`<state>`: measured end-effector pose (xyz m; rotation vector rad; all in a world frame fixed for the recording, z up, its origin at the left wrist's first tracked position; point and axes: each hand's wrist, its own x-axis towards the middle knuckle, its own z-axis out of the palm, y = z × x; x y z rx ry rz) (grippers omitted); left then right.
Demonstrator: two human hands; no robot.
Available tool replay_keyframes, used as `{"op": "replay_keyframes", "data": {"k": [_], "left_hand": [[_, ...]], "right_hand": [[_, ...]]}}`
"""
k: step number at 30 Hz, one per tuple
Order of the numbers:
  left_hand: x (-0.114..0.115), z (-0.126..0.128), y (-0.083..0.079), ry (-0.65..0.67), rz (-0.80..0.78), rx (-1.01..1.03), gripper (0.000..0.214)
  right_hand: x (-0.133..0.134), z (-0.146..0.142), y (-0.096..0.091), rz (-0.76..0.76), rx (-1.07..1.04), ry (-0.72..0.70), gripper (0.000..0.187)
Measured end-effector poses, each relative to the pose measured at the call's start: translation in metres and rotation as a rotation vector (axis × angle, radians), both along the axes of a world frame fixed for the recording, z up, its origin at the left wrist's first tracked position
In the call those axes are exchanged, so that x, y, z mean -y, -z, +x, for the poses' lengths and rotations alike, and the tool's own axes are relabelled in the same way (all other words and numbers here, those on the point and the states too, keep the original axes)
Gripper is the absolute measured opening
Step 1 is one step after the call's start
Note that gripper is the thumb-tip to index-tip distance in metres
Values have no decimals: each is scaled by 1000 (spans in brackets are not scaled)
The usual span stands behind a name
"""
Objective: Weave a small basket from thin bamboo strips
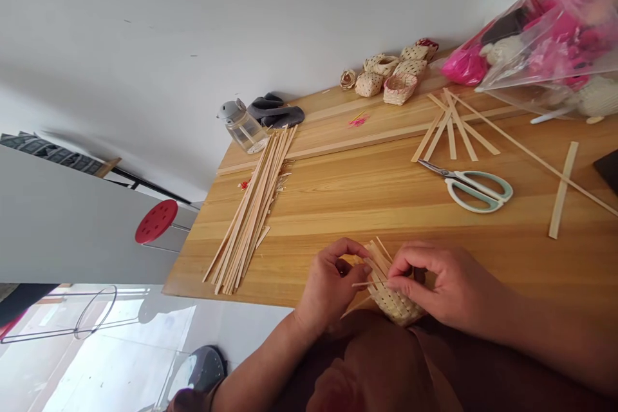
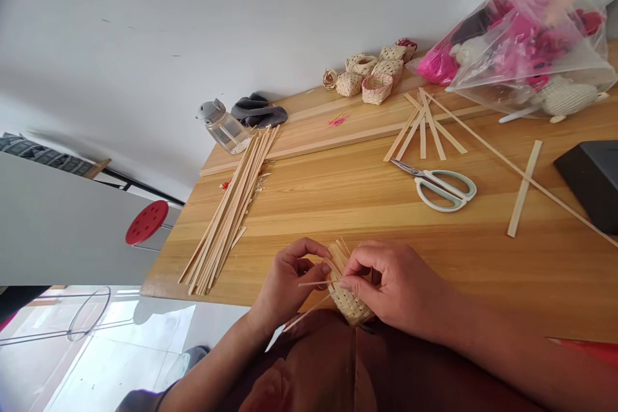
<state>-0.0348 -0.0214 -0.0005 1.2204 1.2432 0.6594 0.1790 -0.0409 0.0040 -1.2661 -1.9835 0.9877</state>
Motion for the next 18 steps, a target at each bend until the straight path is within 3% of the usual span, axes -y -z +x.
{"op": "replay_keyframes", "data": {"k": [3,7,9,14,18], "left_hand": [[4,1,0,-17,86,-48,14],[7,1,-2,-8,228,-102,14],[8,1,-5,-4,218,-145,12],[10,1,-13,12,105,-78,12],[10,0,-12,7,121,-68,12]], "right_hand": [[0,0,0,42,34,-9,14],[-4,8,-2,147,46,-190,18],[-6,11,-4,164,63,-262,20],[-6,9,-10,151,87,-243,15],[-4,5,-10,164,86,-287,14]]}}
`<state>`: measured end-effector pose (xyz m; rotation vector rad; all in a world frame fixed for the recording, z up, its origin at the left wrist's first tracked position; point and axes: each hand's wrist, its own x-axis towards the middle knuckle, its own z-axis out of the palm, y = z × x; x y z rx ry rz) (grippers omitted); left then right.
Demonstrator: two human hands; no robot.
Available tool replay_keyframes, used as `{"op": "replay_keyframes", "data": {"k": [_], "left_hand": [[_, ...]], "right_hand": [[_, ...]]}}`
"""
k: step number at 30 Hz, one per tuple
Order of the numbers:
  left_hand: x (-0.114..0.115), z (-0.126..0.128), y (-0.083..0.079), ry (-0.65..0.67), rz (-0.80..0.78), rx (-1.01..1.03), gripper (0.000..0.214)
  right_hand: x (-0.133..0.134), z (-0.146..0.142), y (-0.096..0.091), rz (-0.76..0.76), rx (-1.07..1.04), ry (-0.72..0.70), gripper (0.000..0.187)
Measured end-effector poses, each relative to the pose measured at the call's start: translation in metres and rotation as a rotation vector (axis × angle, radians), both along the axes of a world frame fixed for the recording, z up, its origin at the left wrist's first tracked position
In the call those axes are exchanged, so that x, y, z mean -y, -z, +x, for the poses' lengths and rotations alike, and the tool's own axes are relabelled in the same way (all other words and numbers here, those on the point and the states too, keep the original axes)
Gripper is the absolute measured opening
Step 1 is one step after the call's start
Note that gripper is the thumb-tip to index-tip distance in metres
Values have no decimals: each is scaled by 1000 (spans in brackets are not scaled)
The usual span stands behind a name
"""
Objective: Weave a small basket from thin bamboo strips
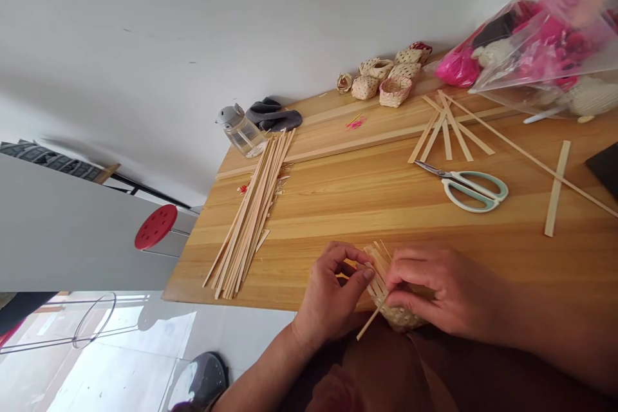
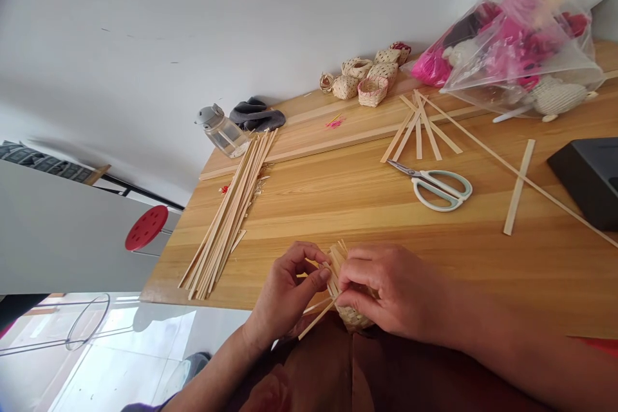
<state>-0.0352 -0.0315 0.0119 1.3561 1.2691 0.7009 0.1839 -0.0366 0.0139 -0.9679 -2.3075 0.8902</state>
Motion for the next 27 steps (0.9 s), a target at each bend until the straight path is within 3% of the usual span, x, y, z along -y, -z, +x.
{"op": "replay_keyframes", "data": {"k": [6,10,13,20,27], "left_hand": [[-2,1,4,-17,-93,62,11],[-4,3,3,-34,-122,118,12],[-4,2,3,-8,-124,188,18],[-6,-3,6,52,-169,297,32],[-9,0,6,-11,-223,389,51]], "right_hand": [[3,-9,1,20,12,123,19],[7,-14,3,-98,-9,290,24],[9,-16,3,-166,-13,341,26],[4,-16,1,-278,-9,350,29],[-6,-11,-2,-403,-58,286,27]]}}
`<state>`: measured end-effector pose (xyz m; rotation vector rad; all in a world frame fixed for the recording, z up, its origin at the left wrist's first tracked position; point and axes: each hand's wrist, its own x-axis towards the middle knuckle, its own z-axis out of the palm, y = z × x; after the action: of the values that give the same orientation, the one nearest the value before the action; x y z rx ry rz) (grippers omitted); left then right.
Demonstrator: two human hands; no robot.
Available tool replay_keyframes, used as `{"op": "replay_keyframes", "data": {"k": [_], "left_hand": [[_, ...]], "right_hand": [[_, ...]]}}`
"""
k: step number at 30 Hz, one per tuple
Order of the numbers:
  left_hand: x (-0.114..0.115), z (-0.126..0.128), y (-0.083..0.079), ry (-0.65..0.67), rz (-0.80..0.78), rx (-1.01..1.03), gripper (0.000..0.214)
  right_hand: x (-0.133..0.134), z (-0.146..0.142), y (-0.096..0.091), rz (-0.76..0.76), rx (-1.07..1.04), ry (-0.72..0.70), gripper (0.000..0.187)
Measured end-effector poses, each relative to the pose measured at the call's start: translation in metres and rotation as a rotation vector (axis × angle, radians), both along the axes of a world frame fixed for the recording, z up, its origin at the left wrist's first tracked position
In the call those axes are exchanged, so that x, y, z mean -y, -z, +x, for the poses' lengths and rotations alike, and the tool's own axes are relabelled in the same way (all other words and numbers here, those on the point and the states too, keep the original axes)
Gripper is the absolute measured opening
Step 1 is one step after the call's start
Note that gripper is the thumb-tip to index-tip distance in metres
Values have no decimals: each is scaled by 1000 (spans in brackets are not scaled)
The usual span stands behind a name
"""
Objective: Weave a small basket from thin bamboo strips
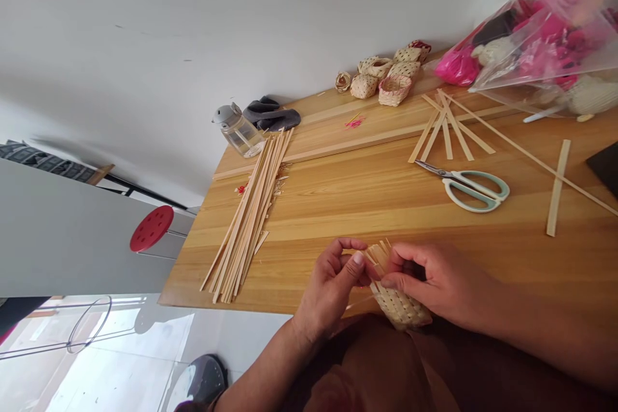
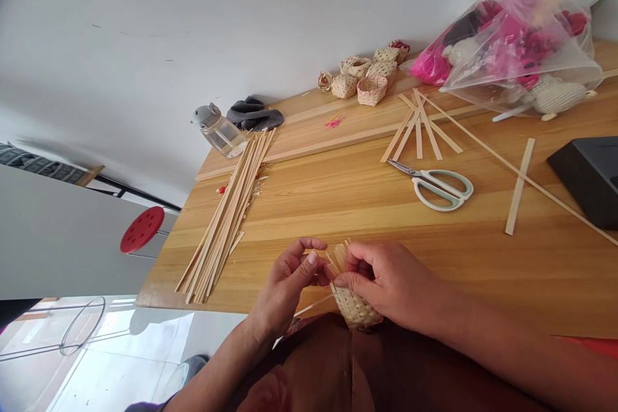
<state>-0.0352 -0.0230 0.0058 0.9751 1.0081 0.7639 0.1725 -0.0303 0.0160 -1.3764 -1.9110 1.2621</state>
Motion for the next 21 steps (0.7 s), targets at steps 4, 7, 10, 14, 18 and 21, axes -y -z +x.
{"op": "replay_keyframes", "data": {"k": [4,7,10,14,18,21], "left_hand": [[-2,0,-1,13,3,-101,54],[-1,0,0,0,-1,-201,38],[0,-1,3,-34,95,-324,26],[3,-4,4,-28,160,-420,21],[4,-8,-1,58,153,-432,25],[7,-10,-7,62,179,-469,14]], "right_hand": [[0,2,5,-23,-72,-39,26],[2,1,11,23,-82,-25,18],[4,0,16,57,-75,-2,12],[5,2,18,64,-57,27,11],[7,4,22,79,-71,39,12],[11,6,26,152,-80,40,12]]}}
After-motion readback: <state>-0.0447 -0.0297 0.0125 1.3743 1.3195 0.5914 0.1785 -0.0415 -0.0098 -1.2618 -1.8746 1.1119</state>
